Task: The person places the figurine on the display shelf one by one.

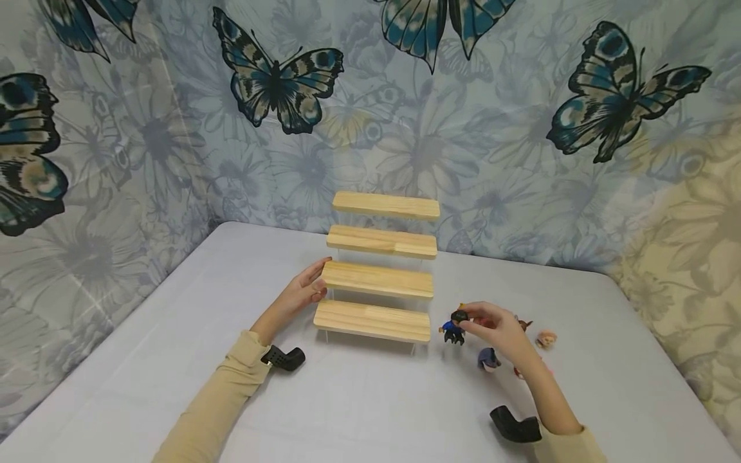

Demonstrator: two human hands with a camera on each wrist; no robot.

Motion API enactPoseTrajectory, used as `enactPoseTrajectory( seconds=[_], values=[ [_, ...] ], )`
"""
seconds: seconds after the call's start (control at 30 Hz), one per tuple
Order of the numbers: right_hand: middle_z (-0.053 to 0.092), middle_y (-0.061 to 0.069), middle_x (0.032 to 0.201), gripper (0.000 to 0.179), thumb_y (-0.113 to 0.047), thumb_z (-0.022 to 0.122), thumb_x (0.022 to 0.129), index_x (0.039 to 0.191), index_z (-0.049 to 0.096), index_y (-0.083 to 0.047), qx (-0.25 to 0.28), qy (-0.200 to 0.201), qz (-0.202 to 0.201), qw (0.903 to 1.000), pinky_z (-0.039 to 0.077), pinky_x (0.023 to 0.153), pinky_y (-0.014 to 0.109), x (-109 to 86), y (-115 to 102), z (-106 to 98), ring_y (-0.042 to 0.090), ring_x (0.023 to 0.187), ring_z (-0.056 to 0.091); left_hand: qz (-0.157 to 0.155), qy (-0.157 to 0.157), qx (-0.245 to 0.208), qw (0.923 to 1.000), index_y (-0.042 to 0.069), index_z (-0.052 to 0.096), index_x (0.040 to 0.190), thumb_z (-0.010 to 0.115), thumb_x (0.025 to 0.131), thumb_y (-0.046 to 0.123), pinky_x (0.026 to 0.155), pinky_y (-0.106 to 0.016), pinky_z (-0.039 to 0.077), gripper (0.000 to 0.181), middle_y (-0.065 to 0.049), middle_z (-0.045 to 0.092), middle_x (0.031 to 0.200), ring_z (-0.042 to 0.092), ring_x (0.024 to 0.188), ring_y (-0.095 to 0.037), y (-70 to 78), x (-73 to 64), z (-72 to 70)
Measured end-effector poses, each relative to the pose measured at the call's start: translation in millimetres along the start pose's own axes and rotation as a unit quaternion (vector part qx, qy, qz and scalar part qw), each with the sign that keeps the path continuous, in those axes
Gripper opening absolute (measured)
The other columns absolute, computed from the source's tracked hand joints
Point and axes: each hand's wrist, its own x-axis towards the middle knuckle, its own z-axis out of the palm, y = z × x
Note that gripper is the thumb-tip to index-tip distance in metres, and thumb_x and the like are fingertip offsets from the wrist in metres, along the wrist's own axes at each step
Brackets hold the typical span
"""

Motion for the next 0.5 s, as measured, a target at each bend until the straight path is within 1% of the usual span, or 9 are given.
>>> enactPoseTrajectory(
  seconds=[0.1, 0.17, 0.2, 0.33, 0.4, 0.43, 0.47, 0.5],
  values=[
    [0.059, 0.004, 0.100, 0.035, -0.018, 0.060, 0.087, 0.115, 0.056, 0.001, 0.039, 0.001, 0.014, 0.9991, 0.049, 0.061, 0.035, 4.5, 6.4, -2.6, 0.019, 0.081, 0.055, -0.001, 0.000, -0.007, 1.0000, 0.001, 0.016, 0.142, 0.042, 0.095, 0.006, 0.060, -0.029, 0.029, 0.054, -0.016, 0.015, 0.145, 0.041, 0.075, -0.019, -0.8, 0.0, 1.0],
    [0.059, 0.007, 0.103, 0.038, -0.022, 0.058, 0.088, 0.119, 0.054, -0.001, 0.054, -0.005, 0.027, 0.9982, 0.048, 0.062, 0.039, 7.8, 16.4, -4.4, 0.024, 0.084, 0.054, -0.004, 0.001, -0.012, 0.9999, 0.000, 0.015, 0.142, 0.042, 0.095, 0.006, 0.060, -0.028, 0.029, 0.055, -0.016, 0.016, 0.145, 0.040, 0.075, -0.020, -1.6, -0.6, 2.0],
    [0.059, 0.006, 0.105, 0.040, -0.025, 0.058, 0.088, 0.120, 0.055, -0.003, 0.054, -0.002, 0.035, 0.9979, 0.048, 0.062, 0.038, 9.6, 24.7, -4.7, 0.024, 0.086, 0.053, -0.006, 0.002, -0.013, 0.9999, 0.000, 0.015, 0.142, 0.042, 0.095, 0.006, 0.060, -0.028, 0.029, 0.055, -0.016, 0.017, 0.144, 0.041, 0.074, -0.019, -2.1, -0.9, 2.4],
    [0.059, 0.002, 0.110, 0.041, -0.037, 0.058, 0.086, 0.121, 0.057, -0.015, 0.032, 0.019, 0.065, 0.9972, 0.044, 0.071, 0.033, 18.8, 62.0, -4.8, 0.015, 0.094, 0.051, -0.011, 0.006, -0.011, 0.9999, 0.001, 0.015, 0.142, 0.042, 0.095, 0.006, 0.061, -0.028, 0.030, 0.055, -0.016, 0.018, 0.144, 0.041, 0.074, -0.018, -3.2, -1.0, 3.2],
    [0.059, -0.001, 0.110, 0.039, -0.039, 0.058, 0.085, 0.119, 0.059, -0.022, 0.021, 0.038, 0.068, 0.9968, 0.042, 0.074, 0.032, 24.3, 78.0, -4.4, 0.012, 0.098, 0.049, -0.013, 0.008, -0.008, 0.9998, 0.001, 0.015, 0.142, 0.042, 0.095, 0.006, 0.061, -0.028, 0.030, 0.054, -0.015, 0.018, 0.144, 0.043, 0.074, -0.017, -2.7, -0.4, 3.2],
    [0.060, -0.002, 0.111, 0.038, -0.040, 0.059, 0.085, 0.119, 0.059, -0.023, 0.020, 0.042, 0.065, 0.9968, 0.041, 0.076, 0.034, 27.2, 82.8, -4.5, 0.012, 0.100, 0.049, -0.015, 0.008, -0.006, 0.9998, 0.002, 0.016, 0.142, 0.042, 0.095, 0.006, 0.061, -0.028, 0.030, 0.054, -0.015, 0.018, 0.144, 0.043, 0.075, -0.016, -2.1, 0.0, 3.0],
    [0.059, 0.000, 0.111, 0.037, -0.037, 0.058, 0.086, 0.120, 0.059, -0.021, 0.042, 0.039, 0.047, 0.9972, 0.041, 0.078, 0.037, 27.9, 80.6, -5.6, 0.015, 0.102, 0.048, -0.018, 0.008, -0.006, 0.9998, 0.002, 0.016, 0.142, 0.042, 0.095, 0.006, 0.062, -0.028, 0.030, 0.054, -0.014, 0.018, 0.145, 0.043, 0.075, -0.016, -1.3, 0.3, 2.9],
    [0.059, 0.000, 0.112, 0.037, -0.036, 0.059, 0.086, 0.120, 0.059, -0.022, 0.041, 0.043, 0.042, 0.9973, 0.040, 0.078, 0.038, 30.4, 83.1, -5.8, 0.015, 0.103, 0.047, -0.021, 0.008, -0.005, 0.9997, 0.003, 0.016, 0.143, 0.042, 0.095, 0.006, 0.062, -0.028, 0.030, 0.054, -0.014, 0.018, 0.145, 0.043, 0.075, -0.016, -0.3, 0.6, 2.6]
  ],
)
